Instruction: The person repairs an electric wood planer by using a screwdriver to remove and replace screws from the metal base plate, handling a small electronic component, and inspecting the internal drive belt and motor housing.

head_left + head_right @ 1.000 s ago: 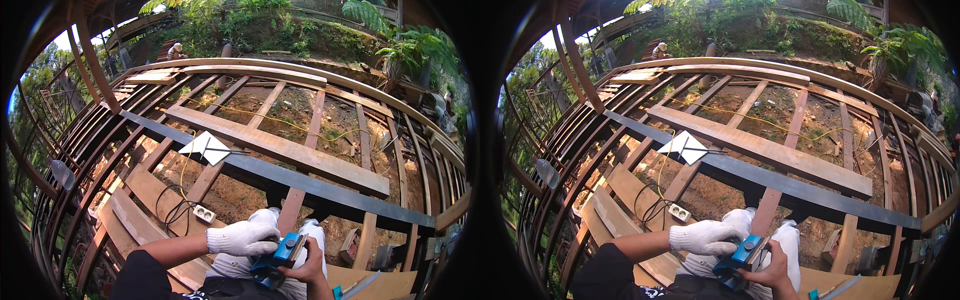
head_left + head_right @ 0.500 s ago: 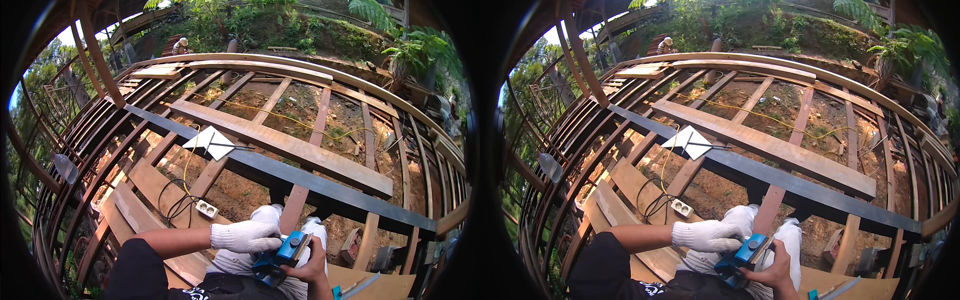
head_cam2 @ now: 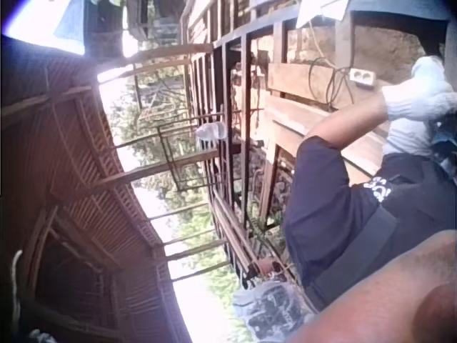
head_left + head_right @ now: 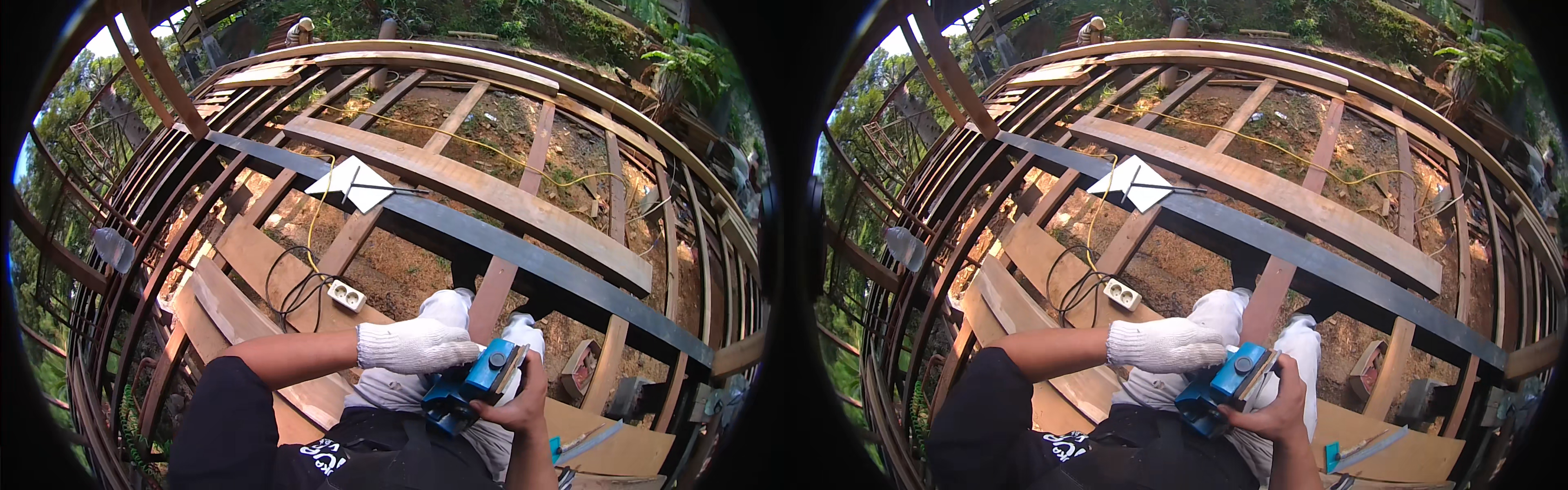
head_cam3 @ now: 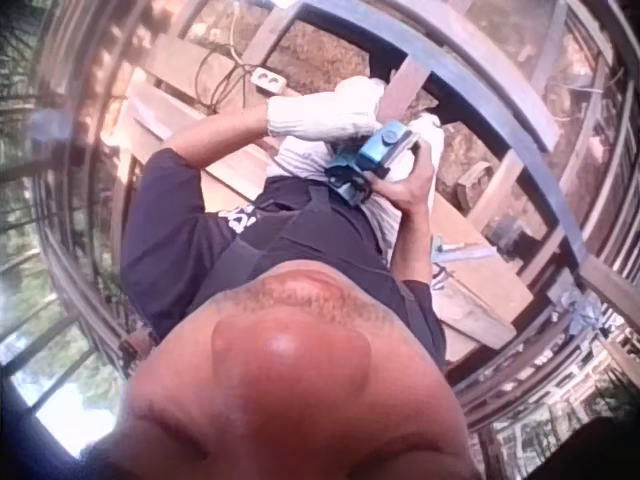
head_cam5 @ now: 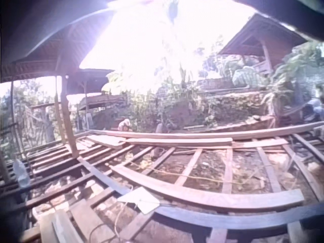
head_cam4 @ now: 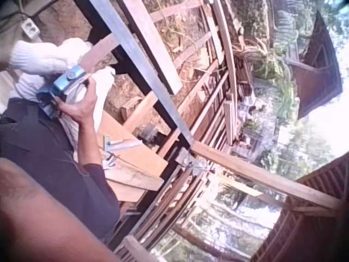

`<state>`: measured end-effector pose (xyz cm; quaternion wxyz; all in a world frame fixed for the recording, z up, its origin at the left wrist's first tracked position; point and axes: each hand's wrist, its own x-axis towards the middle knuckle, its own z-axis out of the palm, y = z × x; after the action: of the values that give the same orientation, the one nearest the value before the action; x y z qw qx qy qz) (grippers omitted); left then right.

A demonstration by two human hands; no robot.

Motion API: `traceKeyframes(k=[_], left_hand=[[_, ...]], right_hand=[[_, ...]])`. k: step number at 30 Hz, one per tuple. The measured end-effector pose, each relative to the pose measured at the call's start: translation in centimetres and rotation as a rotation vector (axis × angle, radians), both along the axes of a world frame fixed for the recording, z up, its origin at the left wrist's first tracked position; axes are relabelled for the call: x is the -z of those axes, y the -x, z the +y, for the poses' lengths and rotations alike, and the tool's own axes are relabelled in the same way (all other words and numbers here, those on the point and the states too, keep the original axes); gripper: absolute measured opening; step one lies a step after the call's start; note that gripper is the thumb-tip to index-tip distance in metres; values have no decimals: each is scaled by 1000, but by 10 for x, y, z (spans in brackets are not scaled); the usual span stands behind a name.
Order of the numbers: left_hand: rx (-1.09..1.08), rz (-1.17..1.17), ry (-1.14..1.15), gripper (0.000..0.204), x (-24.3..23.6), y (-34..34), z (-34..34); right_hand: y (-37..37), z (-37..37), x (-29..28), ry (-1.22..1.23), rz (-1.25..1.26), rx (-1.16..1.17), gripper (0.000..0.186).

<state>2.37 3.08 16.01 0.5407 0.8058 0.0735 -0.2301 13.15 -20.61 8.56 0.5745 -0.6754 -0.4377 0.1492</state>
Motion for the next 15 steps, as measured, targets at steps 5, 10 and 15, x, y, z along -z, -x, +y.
traceKeyframes(k=[5, 10, 15], left_hand=[[26, -569, -266, 37, 36, 4, -6], [-123, -214, 4, 31, 25, 5, -18], [-92, 441, 70, 38, 17, -13, -3]], right_hand=[[-9, 0, 0, 9, 43, -47, 88], [-7, -1, 1, 68, 11, -8, 91], [-7, -7, -1, 66, -18, -26, 92]])
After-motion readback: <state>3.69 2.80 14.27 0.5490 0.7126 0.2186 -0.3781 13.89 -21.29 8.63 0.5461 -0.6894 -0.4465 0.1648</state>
